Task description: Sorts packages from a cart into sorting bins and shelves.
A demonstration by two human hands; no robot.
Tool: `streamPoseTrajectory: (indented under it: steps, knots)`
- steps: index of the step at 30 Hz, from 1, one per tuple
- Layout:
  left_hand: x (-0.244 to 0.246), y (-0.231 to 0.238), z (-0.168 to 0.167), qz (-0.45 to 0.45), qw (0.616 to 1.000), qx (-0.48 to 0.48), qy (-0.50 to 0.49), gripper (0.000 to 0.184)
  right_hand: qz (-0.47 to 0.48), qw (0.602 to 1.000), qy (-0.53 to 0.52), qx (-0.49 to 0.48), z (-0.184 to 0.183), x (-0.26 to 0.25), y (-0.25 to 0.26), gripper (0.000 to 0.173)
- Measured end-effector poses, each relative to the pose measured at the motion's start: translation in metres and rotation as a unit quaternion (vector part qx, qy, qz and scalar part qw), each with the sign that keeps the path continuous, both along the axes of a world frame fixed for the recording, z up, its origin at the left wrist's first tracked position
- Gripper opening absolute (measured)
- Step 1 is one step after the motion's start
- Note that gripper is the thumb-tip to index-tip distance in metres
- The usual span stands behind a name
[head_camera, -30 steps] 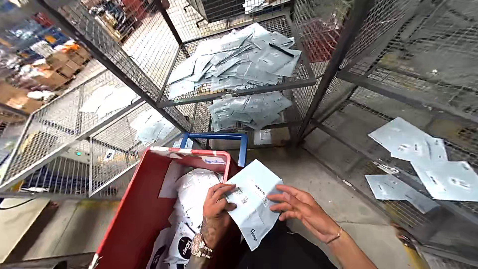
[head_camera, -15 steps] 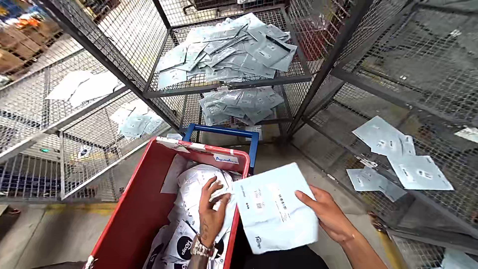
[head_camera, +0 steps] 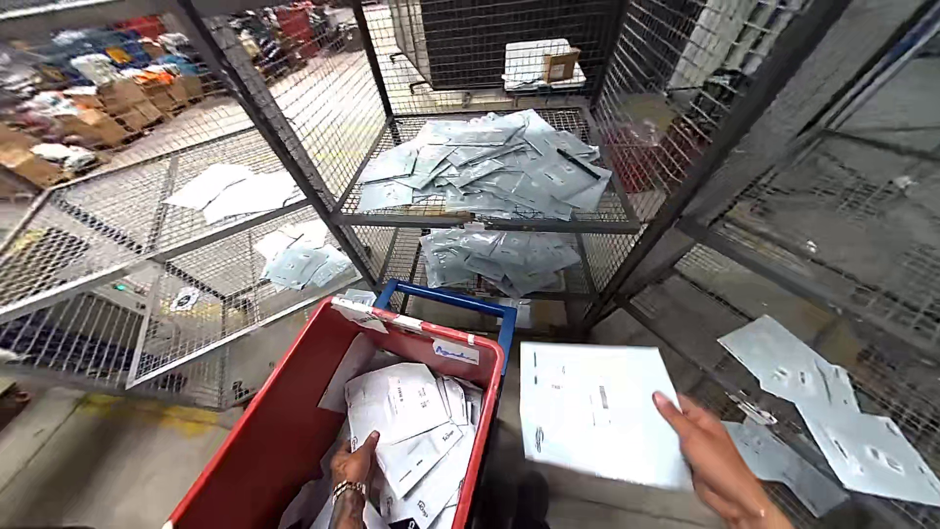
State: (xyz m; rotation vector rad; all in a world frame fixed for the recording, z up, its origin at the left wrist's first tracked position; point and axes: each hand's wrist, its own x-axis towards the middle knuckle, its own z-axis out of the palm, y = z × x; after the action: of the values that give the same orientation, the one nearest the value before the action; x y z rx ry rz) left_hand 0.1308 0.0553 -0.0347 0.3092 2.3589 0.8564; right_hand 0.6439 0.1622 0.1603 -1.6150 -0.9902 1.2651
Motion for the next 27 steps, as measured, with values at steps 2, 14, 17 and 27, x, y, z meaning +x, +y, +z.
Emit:
streamPoseTrajectory:
  steps: [2, 14, 17, 27]
  knots:
    - [-0.007, -0.013, 0.011, 0.006, 0.999, 0.035, -0.012, 0.05, 0.009, 0.999, 0.003, 0.042, 0.034, -0.021, 0.061, 0.031]
    - [-0.023, -0.079, 0.133, 0.073, 0.972, 0.222, -0.025, 0.019, 0.242, 0.958, -0.031, 0.152, 0.07, -0.203, 0.156, 0.051]
    - [-0.018, -0.078, 0.153, 0.074, 0.956, 0.282, -0.037, 0.016, 0.392, 0.904, -0.058, 0.157, 0.044, -0.251, 0.094, 0.049]
    - [0.01, -0.058, 0.16, 0.098, 0.904, 0.374, -0.181, 0.016, 0.633, 0.763, -0.134, 0.013, 0.012, -0.279, 0.051, 0.038]
